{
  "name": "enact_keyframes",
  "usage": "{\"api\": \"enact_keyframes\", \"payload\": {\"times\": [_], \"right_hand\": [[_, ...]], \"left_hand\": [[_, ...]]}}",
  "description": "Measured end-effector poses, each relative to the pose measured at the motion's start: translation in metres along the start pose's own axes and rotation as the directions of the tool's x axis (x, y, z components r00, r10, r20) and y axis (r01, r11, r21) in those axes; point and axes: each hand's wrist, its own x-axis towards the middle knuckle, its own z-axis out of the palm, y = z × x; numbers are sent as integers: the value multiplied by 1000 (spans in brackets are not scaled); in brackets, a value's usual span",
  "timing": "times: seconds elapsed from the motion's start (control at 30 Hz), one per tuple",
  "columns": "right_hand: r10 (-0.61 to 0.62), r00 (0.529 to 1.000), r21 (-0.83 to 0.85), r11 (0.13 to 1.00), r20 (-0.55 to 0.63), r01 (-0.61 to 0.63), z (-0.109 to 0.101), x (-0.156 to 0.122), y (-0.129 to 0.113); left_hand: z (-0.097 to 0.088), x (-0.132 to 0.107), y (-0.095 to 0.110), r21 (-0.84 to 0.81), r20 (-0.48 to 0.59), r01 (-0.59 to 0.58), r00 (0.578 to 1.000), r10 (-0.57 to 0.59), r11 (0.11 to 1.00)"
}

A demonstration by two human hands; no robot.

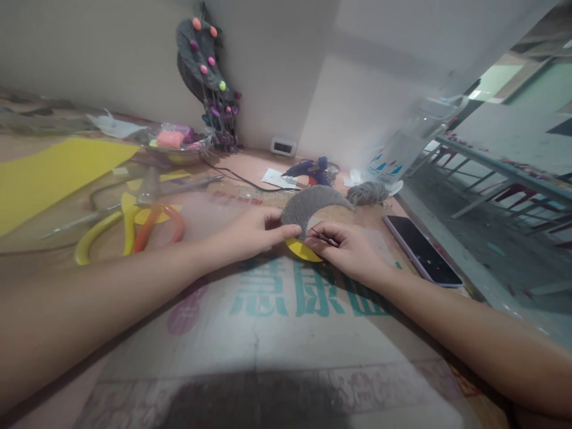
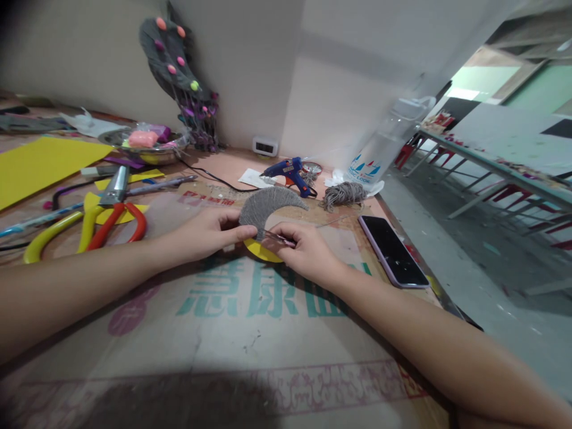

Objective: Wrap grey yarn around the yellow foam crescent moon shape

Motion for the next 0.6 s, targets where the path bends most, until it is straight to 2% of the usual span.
{"api": "enact_keyframes", "payload": {"times": [0.23, 0.33, 0.47, 0.6], "right_hand": [[-10, 1000, -16, 1000, 24, 10, 1, -1, -1], [-29, 1000, -10, 1000, -2, 29, 0, -4, 1], [-173, 981, -113, 980, -89, 163, -6, -8, 9], [-327, 939, -314, 907, -104, 281, -11, -8, 15]], "left_hand": [[-1, -1, 2, 46, 54, -47, 998, 45, 998], [-1, -1, 3, 40, 44, -23, 999, 21, 999], [-1, 0, 3, -24, 22, 27, 999, -26, 999], [-1, 0, 0, -123, 35, -15, 999, 20, 992]]}}
